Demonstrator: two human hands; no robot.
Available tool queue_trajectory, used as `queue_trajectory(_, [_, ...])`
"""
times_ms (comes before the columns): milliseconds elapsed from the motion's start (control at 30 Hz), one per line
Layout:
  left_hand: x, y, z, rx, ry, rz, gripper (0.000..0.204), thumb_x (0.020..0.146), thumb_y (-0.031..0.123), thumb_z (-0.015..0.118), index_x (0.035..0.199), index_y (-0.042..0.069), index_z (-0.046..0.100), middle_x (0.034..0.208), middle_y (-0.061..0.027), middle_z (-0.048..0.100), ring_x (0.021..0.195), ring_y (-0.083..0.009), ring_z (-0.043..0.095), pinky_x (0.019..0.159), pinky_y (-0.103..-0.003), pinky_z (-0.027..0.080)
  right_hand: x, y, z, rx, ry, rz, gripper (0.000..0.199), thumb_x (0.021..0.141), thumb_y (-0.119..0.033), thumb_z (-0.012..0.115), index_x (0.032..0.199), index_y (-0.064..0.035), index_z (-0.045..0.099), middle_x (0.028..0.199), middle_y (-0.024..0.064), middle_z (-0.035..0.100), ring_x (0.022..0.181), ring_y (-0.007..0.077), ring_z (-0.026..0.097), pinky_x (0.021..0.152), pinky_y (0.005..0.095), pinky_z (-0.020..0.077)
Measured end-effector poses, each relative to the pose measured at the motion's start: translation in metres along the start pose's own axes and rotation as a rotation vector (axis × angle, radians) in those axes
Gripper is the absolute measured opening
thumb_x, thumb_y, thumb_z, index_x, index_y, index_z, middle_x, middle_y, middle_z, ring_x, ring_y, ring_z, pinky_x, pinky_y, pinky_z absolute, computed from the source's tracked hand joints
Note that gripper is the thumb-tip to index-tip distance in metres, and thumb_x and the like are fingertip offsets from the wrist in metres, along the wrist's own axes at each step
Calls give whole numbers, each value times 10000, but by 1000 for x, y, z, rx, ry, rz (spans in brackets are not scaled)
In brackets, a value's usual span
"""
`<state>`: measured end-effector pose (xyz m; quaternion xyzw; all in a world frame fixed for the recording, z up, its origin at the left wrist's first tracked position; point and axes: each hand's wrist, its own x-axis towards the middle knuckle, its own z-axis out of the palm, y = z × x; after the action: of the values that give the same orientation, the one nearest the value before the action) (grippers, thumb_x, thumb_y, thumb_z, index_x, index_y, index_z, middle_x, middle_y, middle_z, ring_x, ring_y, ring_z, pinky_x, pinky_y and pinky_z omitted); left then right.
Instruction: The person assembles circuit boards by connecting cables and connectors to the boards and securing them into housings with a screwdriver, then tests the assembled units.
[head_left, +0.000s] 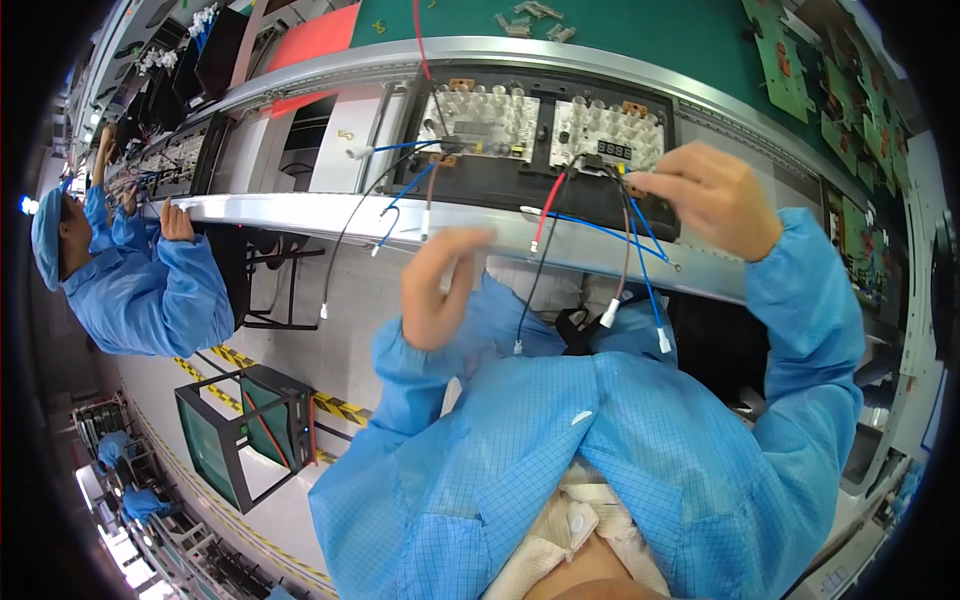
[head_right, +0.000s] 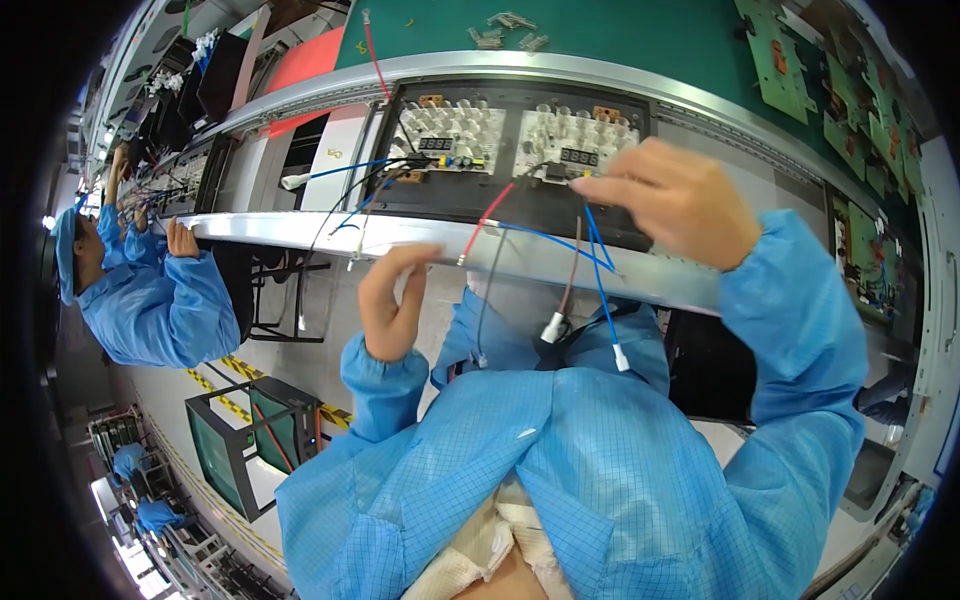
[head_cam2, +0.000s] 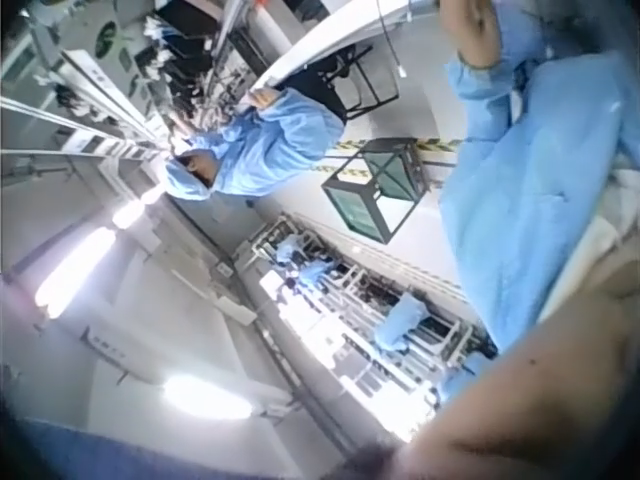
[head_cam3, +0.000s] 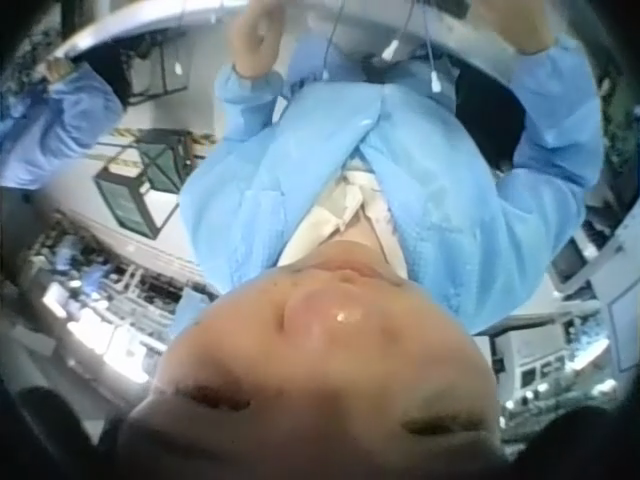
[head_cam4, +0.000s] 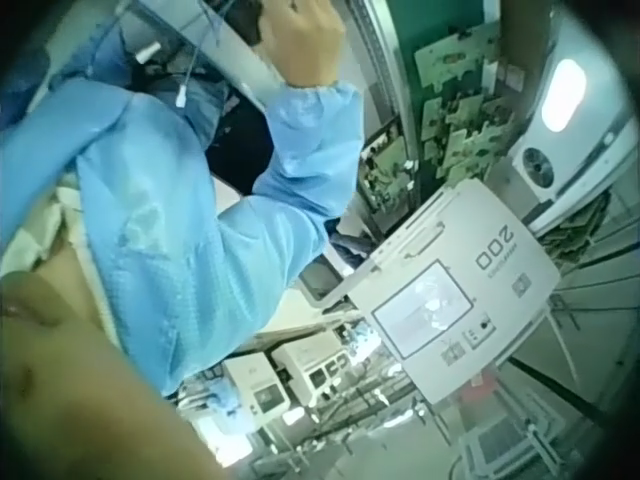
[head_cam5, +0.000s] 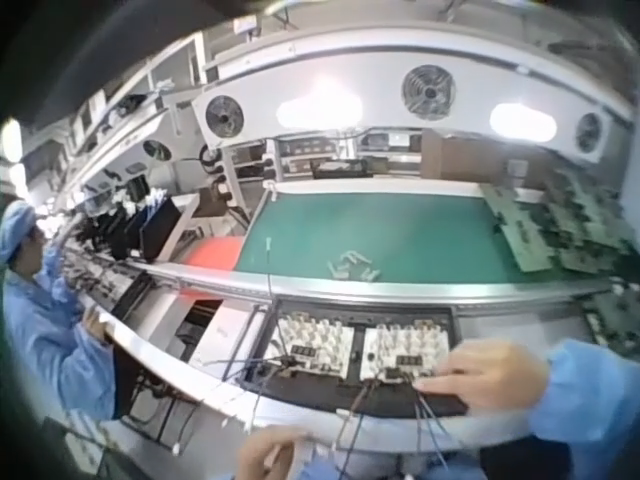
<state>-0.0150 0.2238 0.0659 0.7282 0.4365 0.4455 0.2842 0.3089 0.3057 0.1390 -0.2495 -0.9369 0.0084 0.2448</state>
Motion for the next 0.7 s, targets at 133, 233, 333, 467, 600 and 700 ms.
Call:
queue_trajectory(133, [-30, 22, -31, -67, -183, -57, 348, 724, -121, 486, 993, 10, 665, 973, -146, 661, 865, -280, 639, 766, -343, 504, 57, 24, -29, 57, -68, -73, 332, 723, 16, 628, 1040, -70, 674, 864, 96, 611, 774, 264, 595, 654, 342, 478])
queue_trajectory(233, [-42, 42, -83, 40, -159, 48, 297, 727, -143, 454, 917, -33, 655, 878, -152, 676, 749, -254, 650, 687, -297, 491, 116, 23, -7, 248, -233, -122, 247, 814, -52, 627, 1059, -64, 657, 859, 91, 599, 785, 267, 584, 684, 356, 465])
queue_trajectory(333, [-39, 56, -142, 313, 129, 132, 204, 802, -106, 474, 914, -48, 634, 840, -135, 657, 710, -197, 620, 674, -276, 480, 146, 20, 34, 297, -400, -46, 337, 810, -144, 673, 1142, -107, 628, 848, 67, 626, 765, 262, 598, 684, 360, 479])
queue_trajectory(467, [8, 64, -187, 393, 43, -345, 289, 799, -15, 582, 1085, 8, 620, 834, -102, 651, 674, -195, 609, 646, -276, 486, 160, 12, 72, 348, -476, -99, 410, 781, -219, 712, 1167, -121, 611, 777, 56, 643, 692, 269, 615, 650, 363, 489])
queue_trajectory(600, [83, 22, -196, 450, -408, -376, 476, 835, 76, 620, 1296, 102, 502, 816, -113, 620, 664, -194, 582, 632, -299, 472, 160, 8, 97, 334, -383, -260, 255, 796, -198, 685, 1027, -113, 621, 754, 61, 634, 685, 268, 621, 608, 369, 489])
queue_trajectory(700, [133, -22, -160, 303, -511, -171, 518, 863, 125, 624, 1355, 108, 462, 775, -50, 529, 687, -150, 484, 642, -290, 435, 150, 9, 103, 185, -370, -276, 173, 788, -183, 659, 936, -116, 601, 745, 48, 590, 676, 244, 619, 564, 359, 500])
